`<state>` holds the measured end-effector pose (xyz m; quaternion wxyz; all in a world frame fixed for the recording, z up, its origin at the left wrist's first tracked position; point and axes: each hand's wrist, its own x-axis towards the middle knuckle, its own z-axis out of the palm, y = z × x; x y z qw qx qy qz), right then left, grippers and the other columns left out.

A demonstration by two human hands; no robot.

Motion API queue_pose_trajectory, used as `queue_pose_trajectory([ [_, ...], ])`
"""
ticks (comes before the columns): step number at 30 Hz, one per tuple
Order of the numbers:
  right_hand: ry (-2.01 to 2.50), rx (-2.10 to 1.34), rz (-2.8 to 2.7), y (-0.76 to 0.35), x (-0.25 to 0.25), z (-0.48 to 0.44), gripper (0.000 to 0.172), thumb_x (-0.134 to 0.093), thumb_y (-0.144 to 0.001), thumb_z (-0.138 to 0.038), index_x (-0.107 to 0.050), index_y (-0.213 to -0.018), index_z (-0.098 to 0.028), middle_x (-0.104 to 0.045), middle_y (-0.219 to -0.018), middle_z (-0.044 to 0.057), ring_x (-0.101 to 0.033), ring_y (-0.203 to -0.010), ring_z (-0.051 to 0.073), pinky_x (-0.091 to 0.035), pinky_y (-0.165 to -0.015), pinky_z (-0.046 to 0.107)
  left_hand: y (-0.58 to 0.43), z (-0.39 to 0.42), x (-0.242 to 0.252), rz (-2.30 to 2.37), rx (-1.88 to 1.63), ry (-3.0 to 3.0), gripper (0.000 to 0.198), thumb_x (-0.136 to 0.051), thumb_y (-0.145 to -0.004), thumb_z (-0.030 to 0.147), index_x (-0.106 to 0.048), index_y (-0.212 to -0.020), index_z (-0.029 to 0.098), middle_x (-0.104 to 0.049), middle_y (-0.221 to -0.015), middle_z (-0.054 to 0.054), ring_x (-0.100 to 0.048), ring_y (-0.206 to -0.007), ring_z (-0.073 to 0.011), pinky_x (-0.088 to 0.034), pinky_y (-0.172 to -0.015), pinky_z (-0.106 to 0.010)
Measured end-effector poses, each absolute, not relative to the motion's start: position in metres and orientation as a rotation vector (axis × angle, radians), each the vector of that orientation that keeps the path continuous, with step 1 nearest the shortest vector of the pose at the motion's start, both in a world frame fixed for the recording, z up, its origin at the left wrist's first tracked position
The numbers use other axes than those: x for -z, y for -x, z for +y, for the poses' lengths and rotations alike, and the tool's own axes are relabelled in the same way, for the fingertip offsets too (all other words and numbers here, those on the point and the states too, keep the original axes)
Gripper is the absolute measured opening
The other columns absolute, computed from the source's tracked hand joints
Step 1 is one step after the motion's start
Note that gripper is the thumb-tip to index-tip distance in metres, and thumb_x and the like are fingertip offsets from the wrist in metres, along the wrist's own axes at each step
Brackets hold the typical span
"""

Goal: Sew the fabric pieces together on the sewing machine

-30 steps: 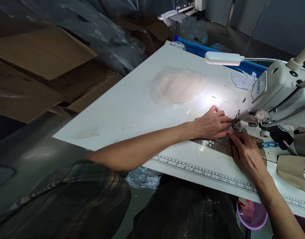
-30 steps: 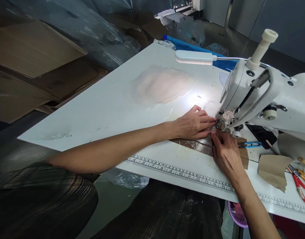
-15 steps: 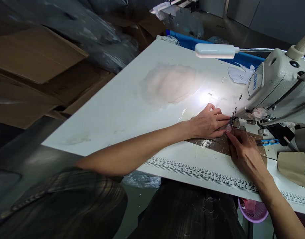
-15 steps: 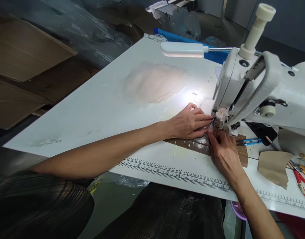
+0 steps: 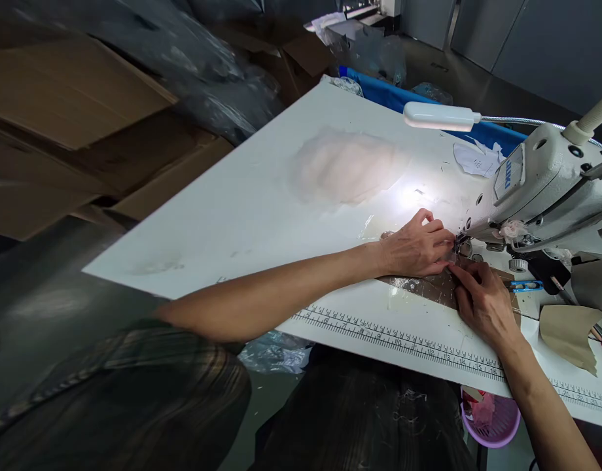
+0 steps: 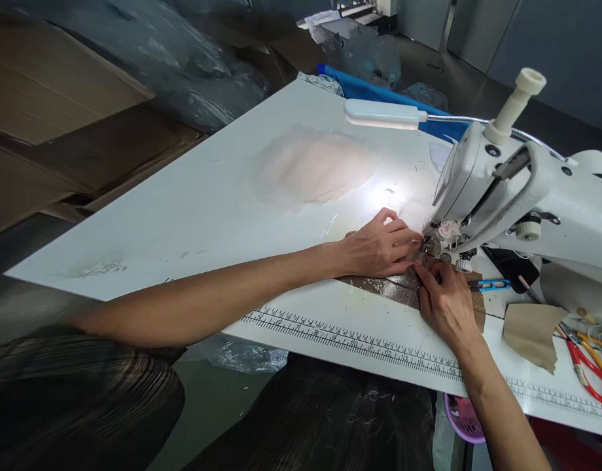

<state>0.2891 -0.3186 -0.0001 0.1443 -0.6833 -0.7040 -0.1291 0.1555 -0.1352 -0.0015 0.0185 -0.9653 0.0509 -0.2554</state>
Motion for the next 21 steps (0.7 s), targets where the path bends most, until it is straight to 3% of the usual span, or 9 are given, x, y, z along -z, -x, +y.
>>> queue_pose_trajectory([
  [5, 1.973, 0.362, -2.028, -0.289, -0.001, -0.318, 0.038, -0.044, -0.091, -0.015, -0.068, -0.12, -0.02, -0.056, -0.094, 0.009, -0.053, -0.08, 0.018, -0.051, -0.071, 0.031, -0.157, -0.134, 0.0, 0.28, 0.757, 3.105, 0.034, -0.042, -0.102, 0.025, -0.071, -0.086, 0.022, -0.075, -0.1, -0.001, -0.063, -0.087, -0.0152, -0.035, -0.09, -0.039],
  [17, 2.101, 0.299, -2.047, -0.283, -0.008, -0.315, 0.043, -0.042, -0.09, -0.016, -0.059, -0.128, -0.017, -0.054, -0.094, 0.011, -0.051, -0.075, 0.018, -0.05, -0.066, 0.031, -0.154, -0.133, -0.003, 0.205, 0.681, 3.111, 0.033, -0.04, -0.101, 0.031, -0.072, -0.098, 0.022, -0.073, -0.107, -0.003, -0.063, -0.089, -0.0181, -0.032, -0.101, -0.047],
  [21, 2.229, 0.222, -1.97, -0.281, -0.01, -0.311, 0.043, -0.041, -0.091, -0.018, -0.057, -0.131, -0.021, -0.054, -0.095, 0.01, -0.05, -0.07, 0.017, -0.049, -0.062, 0.03, -0.158, -0.133, -0.003, 0.109, 0.623, 3.12, 0.029, -0.044, -0.1, 0.032, -0.072, -0.102, 0.023, -0.072, -0.111, -0.004, -0.061, -0.088, -0.0184, -0.031, -0.104, -0.049],
])
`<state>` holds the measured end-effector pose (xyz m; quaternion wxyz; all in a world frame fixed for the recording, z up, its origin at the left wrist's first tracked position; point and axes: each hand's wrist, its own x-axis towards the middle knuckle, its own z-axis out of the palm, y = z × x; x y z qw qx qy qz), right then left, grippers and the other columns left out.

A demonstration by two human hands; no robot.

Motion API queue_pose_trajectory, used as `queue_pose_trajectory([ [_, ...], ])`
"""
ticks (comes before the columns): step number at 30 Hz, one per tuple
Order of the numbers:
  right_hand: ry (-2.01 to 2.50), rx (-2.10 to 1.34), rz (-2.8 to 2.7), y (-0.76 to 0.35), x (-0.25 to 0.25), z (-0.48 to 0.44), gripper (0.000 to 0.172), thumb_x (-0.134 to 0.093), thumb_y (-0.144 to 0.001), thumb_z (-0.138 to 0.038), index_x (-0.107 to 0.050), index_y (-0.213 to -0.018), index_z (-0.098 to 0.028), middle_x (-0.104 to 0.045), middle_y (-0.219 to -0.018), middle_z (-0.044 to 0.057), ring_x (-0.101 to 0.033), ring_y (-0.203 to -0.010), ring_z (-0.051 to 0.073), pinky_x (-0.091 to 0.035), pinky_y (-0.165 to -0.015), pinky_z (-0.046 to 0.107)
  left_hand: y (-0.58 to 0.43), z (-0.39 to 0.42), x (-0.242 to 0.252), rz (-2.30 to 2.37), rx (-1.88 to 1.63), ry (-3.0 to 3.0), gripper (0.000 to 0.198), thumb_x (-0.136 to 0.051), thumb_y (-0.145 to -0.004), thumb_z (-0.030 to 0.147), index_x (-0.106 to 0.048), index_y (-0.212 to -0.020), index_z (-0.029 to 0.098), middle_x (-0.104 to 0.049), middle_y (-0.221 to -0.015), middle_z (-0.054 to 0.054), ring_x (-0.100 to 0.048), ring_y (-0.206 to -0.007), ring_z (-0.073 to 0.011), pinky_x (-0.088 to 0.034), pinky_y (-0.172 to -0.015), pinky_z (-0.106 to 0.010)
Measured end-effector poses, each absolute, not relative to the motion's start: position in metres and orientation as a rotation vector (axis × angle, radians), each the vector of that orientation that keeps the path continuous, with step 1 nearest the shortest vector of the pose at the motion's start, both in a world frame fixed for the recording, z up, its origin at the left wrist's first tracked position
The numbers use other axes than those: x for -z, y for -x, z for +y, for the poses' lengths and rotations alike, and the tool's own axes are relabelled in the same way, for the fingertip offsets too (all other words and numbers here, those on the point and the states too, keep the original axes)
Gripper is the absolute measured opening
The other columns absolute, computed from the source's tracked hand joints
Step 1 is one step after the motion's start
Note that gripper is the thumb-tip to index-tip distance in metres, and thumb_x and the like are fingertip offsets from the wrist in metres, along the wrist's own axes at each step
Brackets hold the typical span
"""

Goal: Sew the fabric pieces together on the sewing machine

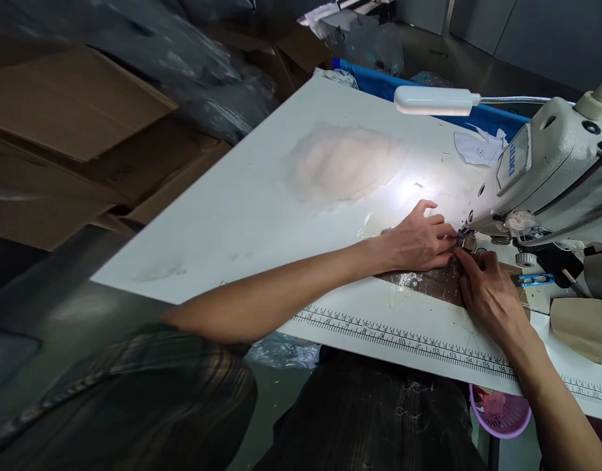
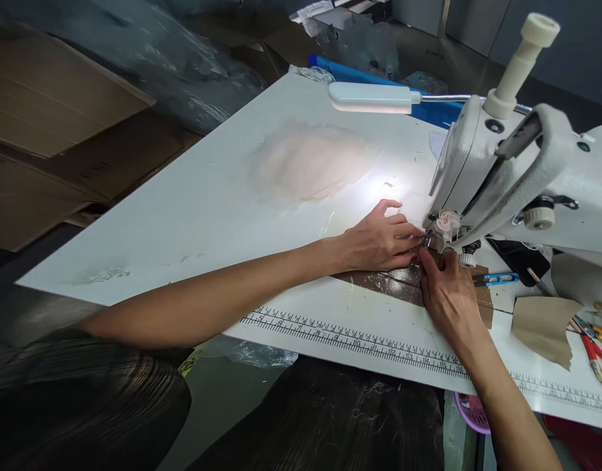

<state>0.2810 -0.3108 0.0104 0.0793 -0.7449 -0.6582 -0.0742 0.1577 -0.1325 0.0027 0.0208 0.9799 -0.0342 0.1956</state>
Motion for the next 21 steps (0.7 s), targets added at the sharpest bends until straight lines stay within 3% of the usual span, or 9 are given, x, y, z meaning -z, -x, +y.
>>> queue_pose_trajectory([
  [7, 2.082, 0.141, -1.798, -0.291, -0.007, -0.317, 0.042, -0.04, -0.095, -0.021, -0.053, -0.135, -0.02, -0.058, -0.096, 0.01, -0.058, -0.078, 0.019, -0.053, -0.072, 0.034, -0.162, -0.132, 0.002, -0.092, -0.73, -3.059, 0.032, -0.043, -0.101, 0.035, -0.07, -0.099, 0.02, -0.071, -0.108, -0.005, -0.061, -0.086, -0.0184, -0.036, -0.098, -0.047],
  [10, 2.064, 0.218, -1.599, -0.303, -0.005, -0.321, 0.034, -0.043, -0.095, -0.025, -0.058, -0.125, -0.017, -0.06, -0.094, 0.01, -0.059, -0.084, 0.021, -0.053, -0.076, 0.036, -0.159, -0.126, -0.002, -0.043, -0.897, -3.031, 0.033, -0.043, -0.101, 0.039, -0.068, -0.105, 0.017, -0.07, -0.113, -0.009, -0.061, -0.089, -0.0199, -0.04, -0.088, -0.043],
  [14, 2.065, 0.232, -1.517, -0.31, -0.003, -0.321, 0.025, -0.045, -0.092, -0.025, -0.063, -0.107, -0.016, -0.063, -0.088, 0.01, -0.059, -0.079, 0.021, -0.051, -0.072, 0.035, -0.153, -0.116, -0.01, 0.066, -1.082, -2.982, 0.029, -0.043, -0.101, 0.033, -0.066, -0.105, 0.016, -0.07, -0.109, -0.01, -0.061, -0.087, -0.0196, -0.04, -0.081, -0.039],
  [21, 2.033, -0.119, -1.491, -0.305, -0.017, -0.311, 0.029, -0.046, -0.087, -0.028, -0.066, -0.102, -0.013, -0.07, -0.085, 0.01, -0.061, -0.066, 0.018, -0.048, -0.062, 0.031, -0.154, -0.13, -0.006, -0.195, -1.02, -3.033, 0.023, -0.044, -0.098, 0.019, -0.067, -0.093, 0.016, -0.072, -0.1, -0.005, -0.06, -0.083, -0.0165, -0.04, -0.081, -0.036],
])
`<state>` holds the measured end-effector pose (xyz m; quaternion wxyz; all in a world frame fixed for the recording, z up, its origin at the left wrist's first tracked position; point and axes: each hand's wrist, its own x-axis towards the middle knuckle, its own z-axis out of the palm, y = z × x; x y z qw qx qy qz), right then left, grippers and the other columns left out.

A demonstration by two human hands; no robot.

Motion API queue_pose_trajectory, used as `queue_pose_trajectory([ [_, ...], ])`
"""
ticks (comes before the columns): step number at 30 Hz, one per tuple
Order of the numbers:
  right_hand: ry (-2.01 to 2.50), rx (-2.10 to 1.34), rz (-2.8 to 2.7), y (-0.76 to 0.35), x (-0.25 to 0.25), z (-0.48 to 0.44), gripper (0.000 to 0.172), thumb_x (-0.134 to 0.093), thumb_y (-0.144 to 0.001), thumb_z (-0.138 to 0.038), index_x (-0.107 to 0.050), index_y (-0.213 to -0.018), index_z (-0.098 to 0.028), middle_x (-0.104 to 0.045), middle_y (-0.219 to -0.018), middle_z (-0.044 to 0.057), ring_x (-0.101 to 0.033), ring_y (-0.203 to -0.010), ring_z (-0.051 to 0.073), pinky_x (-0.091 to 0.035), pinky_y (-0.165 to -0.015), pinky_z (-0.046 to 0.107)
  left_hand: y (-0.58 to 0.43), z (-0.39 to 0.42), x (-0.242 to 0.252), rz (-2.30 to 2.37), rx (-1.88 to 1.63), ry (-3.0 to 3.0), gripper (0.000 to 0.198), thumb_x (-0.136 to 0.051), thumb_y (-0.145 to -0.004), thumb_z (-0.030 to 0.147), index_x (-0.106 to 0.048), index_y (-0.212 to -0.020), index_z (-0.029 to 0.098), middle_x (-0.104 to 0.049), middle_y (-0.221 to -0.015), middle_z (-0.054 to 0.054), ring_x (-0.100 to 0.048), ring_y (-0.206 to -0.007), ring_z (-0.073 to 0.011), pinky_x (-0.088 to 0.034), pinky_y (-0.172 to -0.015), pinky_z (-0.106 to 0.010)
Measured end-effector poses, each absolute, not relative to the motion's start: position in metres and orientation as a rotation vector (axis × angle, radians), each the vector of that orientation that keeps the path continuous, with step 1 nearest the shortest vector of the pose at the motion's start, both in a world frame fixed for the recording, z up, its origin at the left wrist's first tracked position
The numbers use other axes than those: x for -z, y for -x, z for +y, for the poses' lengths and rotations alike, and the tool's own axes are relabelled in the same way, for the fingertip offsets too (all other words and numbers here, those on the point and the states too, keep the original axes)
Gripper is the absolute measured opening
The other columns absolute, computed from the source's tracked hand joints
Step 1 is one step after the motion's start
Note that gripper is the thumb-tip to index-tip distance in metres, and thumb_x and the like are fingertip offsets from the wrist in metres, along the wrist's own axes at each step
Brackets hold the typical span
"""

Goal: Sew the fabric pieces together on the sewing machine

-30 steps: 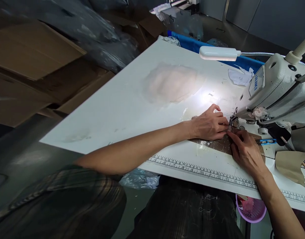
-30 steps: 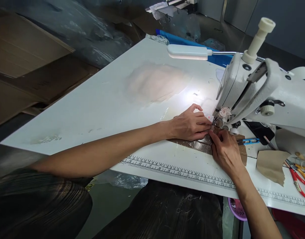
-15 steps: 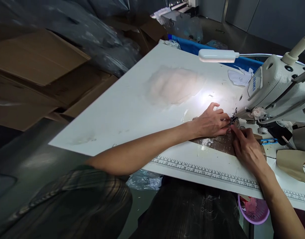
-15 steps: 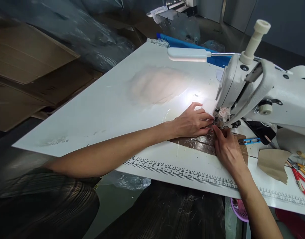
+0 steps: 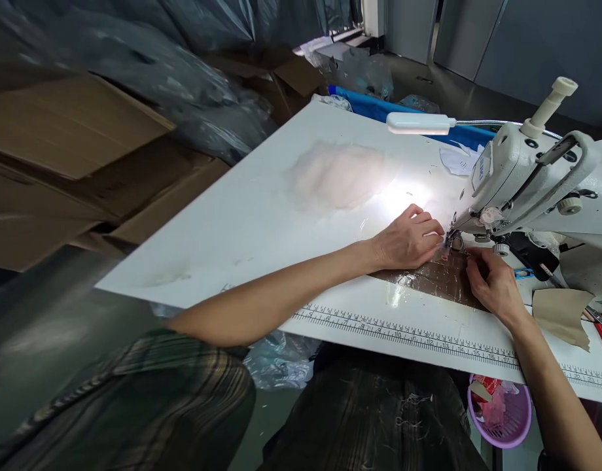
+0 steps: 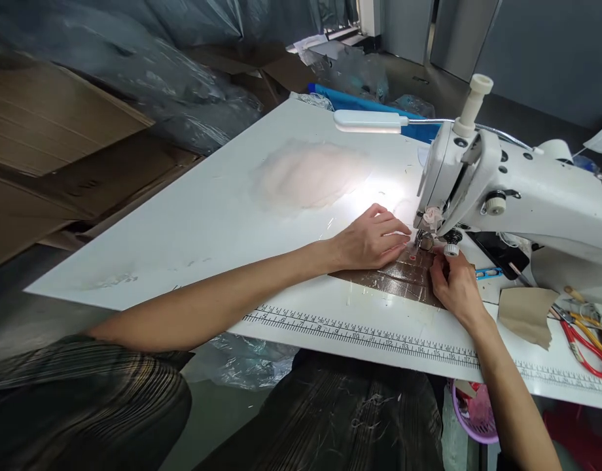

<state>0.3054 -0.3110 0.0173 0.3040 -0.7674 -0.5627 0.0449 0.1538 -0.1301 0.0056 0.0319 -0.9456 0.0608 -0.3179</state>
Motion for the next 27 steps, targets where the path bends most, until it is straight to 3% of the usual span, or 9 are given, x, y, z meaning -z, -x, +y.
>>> queue_pose_trajectory([
  [4, 2.094, -0.336, -1.588, -0.311, -0.027, -0.302, 0.031, -0.045, -0.087, -0.03, -0.068, -0.1, -0.014, -0.069, -0.074, 0.006, -0.06, -0.062, 0.018, -0.049, -0.061, 0.031, -0.155, -0.137, -0.003, 0.22, 0.909, 2.981, 0.027, -0.042, -0.099, 0.019, -0.067, -0.092, 0.015, -0.072, -0.1, -0.007, -0.059, -0.083, -0.0162, -0.041, -0.079, -0.034],
  [14, 1.973, -0.078, -1.822, -0.31, -0.006, -0.306, 0.04, -0.042, -0.091, -0.024, -0.071, -0.118, -0.023, -0.068, -0.1, 0.01, -0.065, -0.082, 0.021, -0.055, -0.077, 0.037, -0.154, -0.136, 0.0, 0.202, 0.765, 3.163, 0.028, -0.041, -0.099, 0.02, -0.068, -0.097, 0.018, -0.071, -0.106, -0.006, -0.058, -0.085, -0.017, -0.038, -0.082, -0.035],
  [27, 1.96, 0.044, -1.911, -0.312, -0.004, -0.307, 0.039, -0.044, -0.092, -0.022, -0.071, -0.12, -0.025, -0.063, -0.1, 0.009, -0.064, -0.08, 0.018, -0.056, -0.071, 0.032, -0.154, -0.134, 0.003, 0.271, 0.723, 3.141, 0.032, -0.038, -0.1, 0.021, -0.07, -0.097, 0.019, -0.072, -0.108, -0.006, -0.06, -0.086, -0.0176, -0.036, -0.082, -0.038],
])
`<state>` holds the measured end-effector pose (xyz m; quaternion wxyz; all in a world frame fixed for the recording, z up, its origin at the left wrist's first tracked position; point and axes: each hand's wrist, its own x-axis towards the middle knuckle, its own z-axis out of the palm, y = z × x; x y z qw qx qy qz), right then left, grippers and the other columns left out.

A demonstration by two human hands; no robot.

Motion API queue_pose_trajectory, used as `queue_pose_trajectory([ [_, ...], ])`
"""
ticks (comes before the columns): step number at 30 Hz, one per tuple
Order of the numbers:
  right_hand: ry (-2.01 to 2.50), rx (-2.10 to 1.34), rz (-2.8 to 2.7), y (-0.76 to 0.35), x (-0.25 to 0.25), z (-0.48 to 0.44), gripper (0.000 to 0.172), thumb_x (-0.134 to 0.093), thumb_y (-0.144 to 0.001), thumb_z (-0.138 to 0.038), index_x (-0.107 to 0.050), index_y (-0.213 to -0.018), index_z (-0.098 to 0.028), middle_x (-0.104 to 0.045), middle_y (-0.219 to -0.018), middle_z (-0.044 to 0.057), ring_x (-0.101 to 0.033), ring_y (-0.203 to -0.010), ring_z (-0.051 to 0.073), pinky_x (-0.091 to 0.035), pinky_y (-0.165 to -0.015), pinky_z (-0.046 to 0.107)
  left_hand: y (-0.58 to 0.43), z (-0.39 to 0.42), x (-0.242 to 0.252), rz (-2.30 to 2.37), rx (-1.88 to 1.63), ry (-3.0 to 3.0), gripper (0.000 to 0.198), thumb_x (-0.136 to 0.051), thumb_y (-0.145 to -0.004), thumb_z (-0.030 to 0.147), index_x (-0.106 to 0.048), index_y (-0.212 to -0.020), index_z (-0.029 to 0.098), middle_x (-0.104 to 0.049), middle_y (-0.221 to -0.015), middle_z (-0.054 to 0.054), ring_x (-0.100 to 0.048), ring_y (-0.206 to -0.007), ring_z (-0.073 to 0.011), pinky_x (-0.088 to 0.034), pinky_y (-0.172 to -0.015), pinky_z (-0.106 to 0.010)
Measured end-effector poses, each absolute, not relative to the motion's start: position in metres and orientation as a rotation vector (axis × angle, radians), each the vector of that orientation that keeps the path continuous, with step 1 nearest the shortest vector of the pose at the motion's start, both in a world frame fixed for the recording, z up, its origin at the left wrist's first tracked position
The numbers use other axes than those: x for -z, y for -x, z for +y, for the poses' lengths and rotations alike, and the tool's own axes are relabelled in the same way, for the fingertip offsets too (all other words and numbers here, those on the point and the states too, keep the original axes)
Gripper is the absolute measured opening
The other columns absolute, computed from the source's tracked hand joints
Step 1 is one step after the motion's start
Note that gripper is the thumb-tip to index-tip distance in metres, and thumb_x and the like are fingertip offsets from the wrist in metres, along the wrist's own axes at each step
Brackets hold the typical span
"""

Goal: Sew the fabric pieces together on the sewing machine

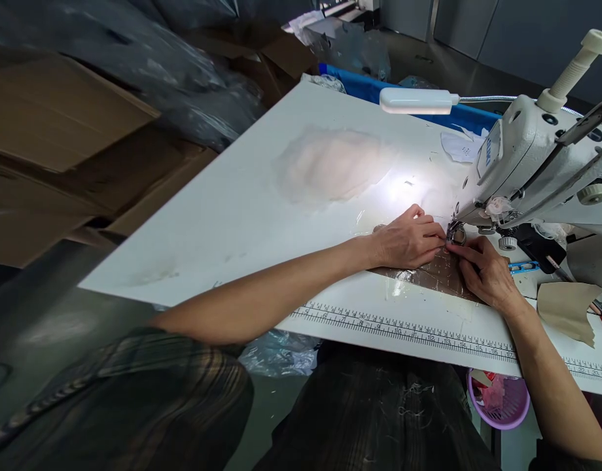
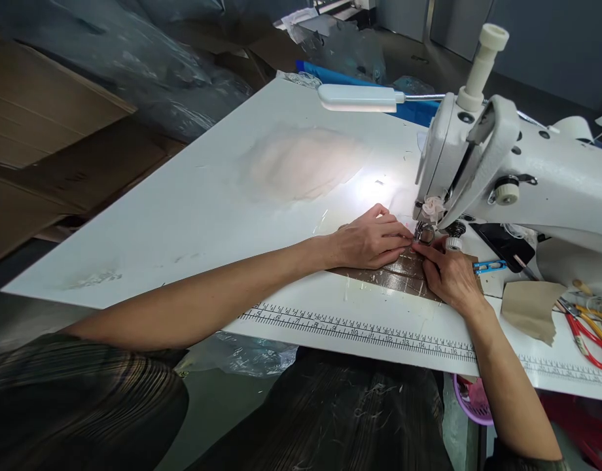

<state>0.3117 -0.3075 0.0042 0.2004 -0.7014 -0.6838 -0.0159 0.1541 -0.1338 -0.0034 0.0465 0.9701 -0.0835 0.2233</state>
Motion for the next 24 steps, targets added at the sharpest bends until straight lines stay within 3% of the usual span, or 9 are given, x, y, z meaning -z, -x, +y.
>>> queue_pose_trajectory([
  [12, 1.973, 0.16, -1.981, -0.307, -0.004, -0.309, 0.037, -0.042, -0.094, -0.021, -0.071, -0.118, -0.024, -0.059, -0.097, 0.009, -0.059, -0.075, 0.016, -0.055, -0.066, 0.03, -0.156, -0.136, 0.002, -0.284, -0.77, -3.045, 0.028, -0.042, -0.098, 0.023, -0.07, -0.092, 0.02, -0.072, -0.101, -0.005, -0.059, -0.08, -0.0174, -0.036, -0.08, -0.038],
  [24, 2.095, 0.217, -2.045, -0.292, -0.008, -0.308, 0.04, -0.042, -0.092, -0.017, -0.063, -0.126, -0.015, -0.056, -0.099, 0.014, -0.056, -0.076, 0.02, -0.054, -0.065, 0.033, -0.153, -0.134, -0.004, -0.273, -0.689, -3.099, 0.031, -0.041, -0.096, 0.028, -0.071, -0.095, 0.019, -0.07, -0.097, -0.005, -0.058, -0.08, -0.0181, -0.036, -0.092, -0.043],
])
